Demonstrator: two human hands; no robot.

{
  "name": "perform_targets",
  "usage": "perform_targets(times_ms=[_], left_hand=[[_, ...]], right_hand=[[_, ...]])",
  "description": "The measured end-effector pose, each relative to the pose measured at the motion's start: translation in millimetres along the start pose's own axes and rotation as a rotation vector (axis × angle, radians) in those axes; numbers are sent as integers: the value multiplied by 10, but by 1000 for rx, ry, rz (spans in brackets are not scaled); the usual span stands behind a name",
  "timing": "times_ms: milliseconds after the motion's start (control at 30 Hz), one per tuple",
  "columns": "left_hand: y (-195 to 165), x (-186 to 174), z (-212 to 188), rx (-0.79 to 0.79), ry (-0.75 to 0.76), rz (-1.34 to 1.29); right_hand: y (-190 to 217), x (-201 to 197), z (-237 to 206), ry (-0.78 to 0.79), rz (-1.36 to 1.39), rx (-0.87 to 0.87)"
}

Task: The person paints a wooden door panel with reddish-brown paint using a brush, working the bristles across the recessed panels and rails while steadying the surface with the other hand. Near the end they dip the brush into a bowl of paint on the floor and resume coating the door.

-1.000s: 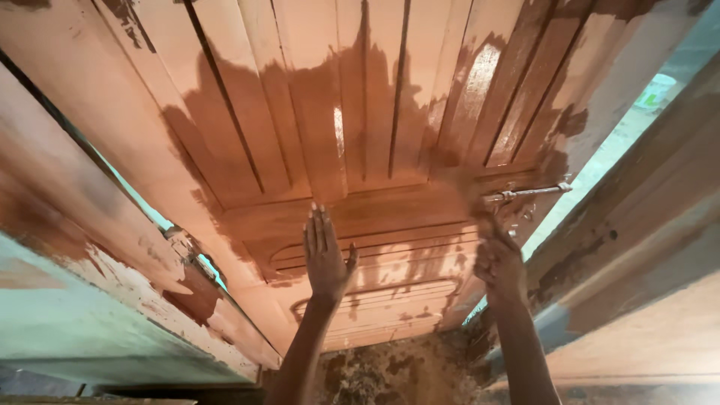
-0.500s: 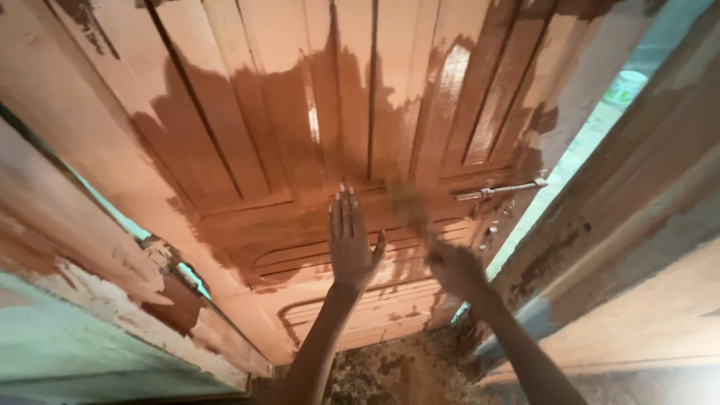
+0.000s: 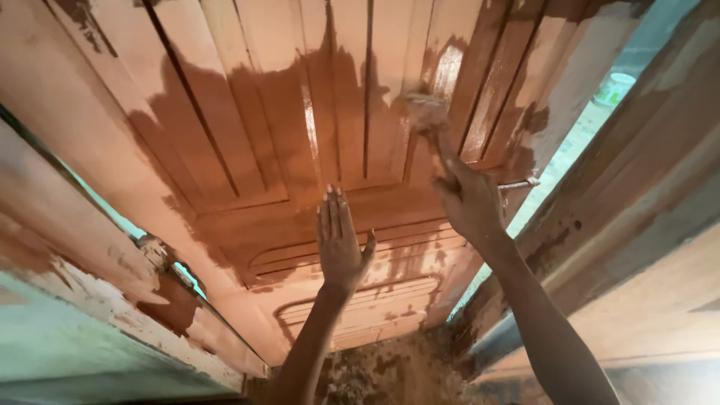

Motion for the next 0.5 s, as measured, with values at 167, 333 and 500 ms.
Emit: perform_targets(times_ms=[167,333,500], left_hand=[[-7,-13,9,0,-9,-1],[-28,39,53,13,-3,11],[-38,33,65,41,-4,26]], right_hand=[[131,-68,-242,-24,-25,-23],[80,-53,-499,149,-110,73],[-50,-115,-351,396,-120,395]])
Point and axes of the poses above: each hand's wrist, its own z-axis towards the middle knuckle, its own x-axis out of the palm, y = z × x, the point moved 7 cm from there along z, towards the middle knuckle, and after that the axes turned 6 degrees about x, right-handed, at the moved point
